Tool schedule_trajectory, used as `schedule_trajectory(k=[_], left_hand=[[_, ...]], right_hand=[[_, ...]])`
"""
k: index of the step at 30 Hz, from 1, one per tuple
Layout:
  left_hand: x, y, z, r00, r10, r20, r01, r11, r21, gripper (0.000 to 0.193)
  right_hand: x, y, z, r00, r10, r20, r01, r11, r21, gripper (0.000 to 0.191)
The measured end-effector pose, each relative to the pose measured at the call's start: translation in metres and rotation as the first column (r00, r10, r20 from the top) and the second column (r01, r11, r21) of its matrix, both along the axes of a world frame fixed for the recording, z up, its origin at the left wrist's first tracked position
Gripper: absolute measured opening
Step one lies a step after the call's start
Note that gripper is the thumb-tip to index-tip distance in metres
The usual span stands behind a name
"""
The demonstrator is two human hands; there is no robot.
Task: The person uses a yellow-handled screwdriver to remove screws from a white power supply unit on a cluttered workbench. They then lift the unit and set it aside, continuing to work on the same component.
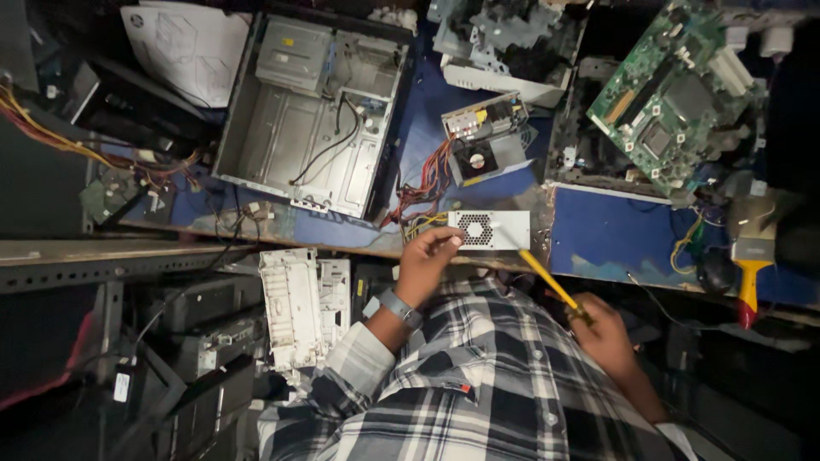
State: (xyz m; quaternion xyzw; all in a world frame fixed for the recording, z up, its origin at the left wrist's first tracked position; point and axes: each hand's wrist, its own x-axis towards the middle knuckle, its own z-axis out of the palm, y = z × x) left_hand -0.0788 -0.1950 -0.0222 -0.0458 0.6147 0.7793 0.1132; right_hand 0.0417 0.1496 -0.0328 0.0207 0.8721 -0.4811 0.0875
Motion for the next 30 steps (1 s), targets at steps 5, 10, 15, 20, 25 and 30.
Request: schedule_trajectory(k=[5, 10, 15, 20, 25, 30], left_hand=[[-0.005, 0.003, 0.004, 0.991, 0.036, 0.126, -0.056, 0.986, 0.155, 0.026], [-0.008, 0.004, 0.018, 0.976, 0.028, 0.214, -0.104, 0.929, 0.354, 0.028], [-0.006, 0.004, 0.026, 0.97, 0.007, 0.244, -0.124, 0.875, 0.468, 0.027], [-0.003, 0.005, 0.031, 0.976, -0.031, 0.218, -0.063, 0.909, 0.412, 0.027], [-0.002, 0.008, 0.038, 0.984, -0.033, 0.178, -0.044, 0.91, 0.413, 0.024], [0.0, 0.009, 0.041, 0.983, -0.053, 0.174, -0.025, 0.909, 0.416, 0.023]], right_hand=[[0.0, -0.002, 0.031, 0.999, 0.012, 0.044, -0.016, 0.996, 0.087, 0.028], [0.004, 0.001, 0.052, 0.998, 0.007, 0.056, -0.015, 0.992, 0.128, 0.028], [0.006, 0.006, 0.058, 1.0, -0.023, 0.017, 0.021, 0.993, 0.12, 0.028], [0.006, 0.006, 0.064, 0.999, -0.026, 0.04, 0.021, 0.991, 0.132, 0.027], [0.008, 0.005, 0.071, 0.986, -0.068, 0.15, 0.042, 0.985, 0.166, 0.028], [0.01, 0.008, 0.072, 0.987, -0.031, 0.158, 0.014, 0.994, 0.111, 0.028]])
